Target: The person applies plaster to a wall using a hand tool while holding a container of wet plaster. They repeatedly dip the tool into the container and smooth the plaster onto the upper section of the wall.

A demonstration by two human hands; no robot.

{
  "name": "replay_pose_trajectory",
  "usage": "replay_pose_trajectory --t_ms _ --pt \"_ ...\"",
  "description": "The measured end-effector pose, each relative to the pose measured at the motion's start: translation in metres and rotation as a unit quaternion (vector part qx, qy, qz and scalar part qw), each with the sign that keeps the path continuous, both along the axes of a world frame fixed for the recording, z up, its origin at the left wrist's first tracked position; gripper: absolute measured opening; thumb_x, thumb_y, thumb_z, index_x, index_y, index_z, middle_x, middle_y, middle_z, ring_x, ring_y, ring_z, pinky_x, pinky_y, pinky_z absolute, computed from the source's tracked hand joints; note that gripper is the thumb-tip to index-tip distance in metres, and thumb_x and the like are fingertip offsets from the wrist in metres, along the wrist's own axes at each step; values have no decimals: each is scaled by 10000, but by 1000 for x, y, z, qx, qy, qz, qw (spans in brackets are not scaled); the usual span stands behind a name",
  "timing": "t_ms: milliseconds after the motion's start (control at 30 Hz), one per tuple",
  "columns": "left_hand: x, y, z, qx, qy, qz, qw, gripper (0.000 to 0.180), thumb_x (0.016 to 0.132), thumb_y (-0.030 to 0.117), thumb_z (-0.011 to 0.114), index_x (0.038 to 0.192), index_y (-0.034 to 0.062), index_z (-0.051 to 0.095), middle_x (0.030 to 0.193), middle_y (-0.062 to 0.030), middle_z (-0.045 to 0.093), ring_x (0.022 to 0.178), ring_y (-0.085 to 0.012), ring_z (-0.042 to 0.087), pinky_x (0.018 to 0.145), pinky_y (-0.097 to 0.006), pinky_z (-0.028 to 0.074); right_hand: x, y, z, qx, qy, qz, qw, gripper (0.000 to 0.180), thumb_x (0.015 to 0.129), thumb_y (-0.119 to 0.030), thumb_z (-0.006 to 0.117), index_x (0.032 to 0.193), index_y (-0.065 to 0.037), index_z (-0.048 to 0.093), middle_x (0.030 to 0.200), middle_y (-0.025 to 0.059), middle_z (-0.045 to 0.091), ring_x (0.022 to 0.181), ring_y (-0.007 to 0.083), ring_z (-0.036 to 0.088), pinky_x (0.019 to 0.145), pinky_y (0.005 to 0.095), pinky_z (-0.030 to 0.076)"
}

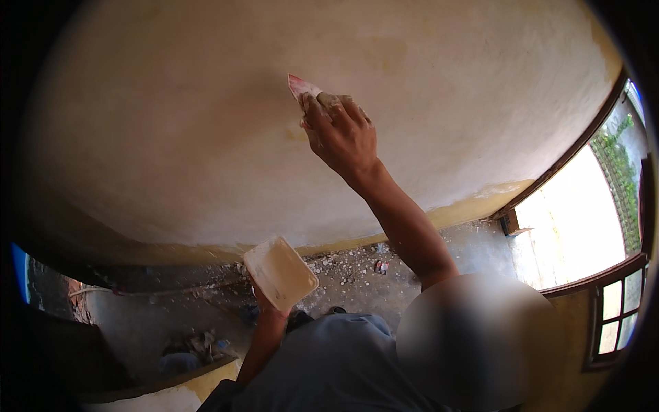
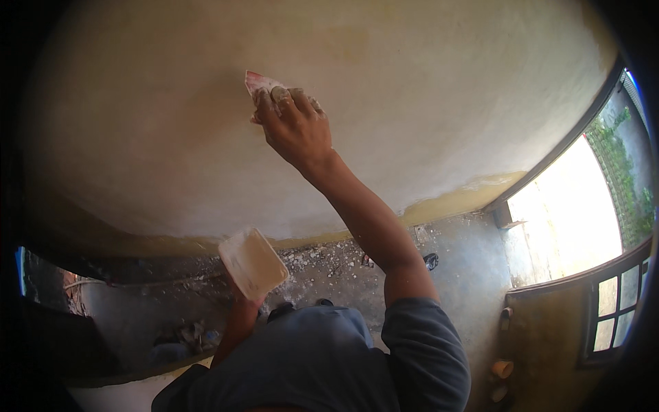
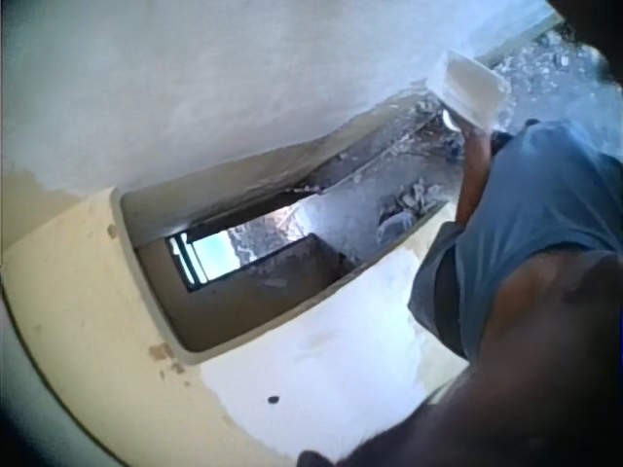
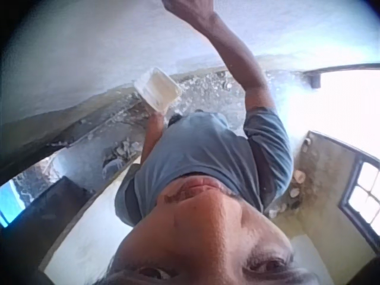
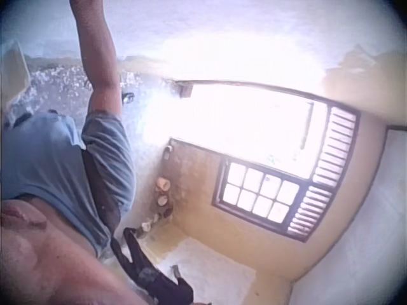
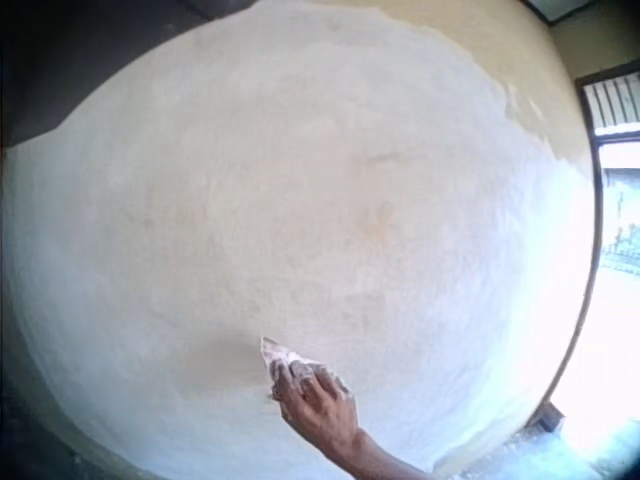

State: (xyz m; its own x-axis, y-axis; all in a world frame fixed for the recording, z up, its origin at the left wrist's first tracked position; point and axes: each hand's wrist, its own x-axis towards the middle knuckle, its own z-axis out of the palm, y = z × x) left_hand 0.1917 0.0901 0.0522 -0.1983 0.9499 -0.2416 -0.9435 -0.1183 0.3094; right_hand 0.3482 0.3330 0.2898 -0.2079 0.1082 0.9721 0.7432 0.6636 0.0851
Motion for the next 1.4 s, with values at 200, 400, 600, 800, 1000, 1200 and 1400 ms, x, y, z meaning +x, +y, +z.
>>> replay_pose_trajectory --t_ms 200,400,600,800,1000,1200,1400 --pt "3 -9 -10 38 4 -18 999 618 958 588 455 1420 177 467 1369 -67 558 1246 -306 552 1015 -538 474 73 46 34 141 -1 -47 989 488 702 19 699 1156 -160 694 1177 53 639 1028 291 618 854 404 523" --pt "6 -17 -9 45 -29 13 998 609 960 580 456 1412 173 478 1368 -61 562 1247 -307 551 1020 -527 471 116 -2 -27 -147 34 -15 988 431 776 53 625 1158 -138 681 1021 81 696 955 289 668 846 406 556" --pt "7 -9 -1 22 5 -57 998 615 968 594 428 1406 167 486 1332 -51 589 1196 -296 590 991 -510 497 156 40 61 -126 353 -132 918 259 794 -130 656 1029 -24 684 907 146 705 831 341 680 753 446 534" --pt "17 1 13 -2 3 -75 997 579 977 566 419 1396 173 496 1337 -44 580 1211 -284 573 998 -511 489 46 56 61 -22 223 -182 957 183 888 -272 668 883 -90 655 851 123 677 733 338 648 687 453 540" --pt "13 1 12 -16 -5 -52 998 619 970 609 400 1397 171 495 1322 -64 594 1186 -299 596 995 -518 496 -37 -52 -54 -266 -64 149 950 252 863 -127 665 1092 -74 573 945 144 699 894 337 681 680 432 577" --pt "23 14 21 24 -106 -138 984 629 952 616 417 1389 173 507 1318 -95 595 1180 -328 598 982 -555 496 -2 -121 -95 -616 32 209 759 376 851 -109 670 1159 1 485 905 207 713 920 404 683 797 427 552" --pt "27 20 21 -9 -81 -110 991 622 958 630 373 1353 179 540 1267 -81 626 1144 -279 620 974 -528 503 2 -156 -127 -607 -88 101 784 546 873 -106 558 1393 -19 415 908 238 694 855 446 666 753 510 535"
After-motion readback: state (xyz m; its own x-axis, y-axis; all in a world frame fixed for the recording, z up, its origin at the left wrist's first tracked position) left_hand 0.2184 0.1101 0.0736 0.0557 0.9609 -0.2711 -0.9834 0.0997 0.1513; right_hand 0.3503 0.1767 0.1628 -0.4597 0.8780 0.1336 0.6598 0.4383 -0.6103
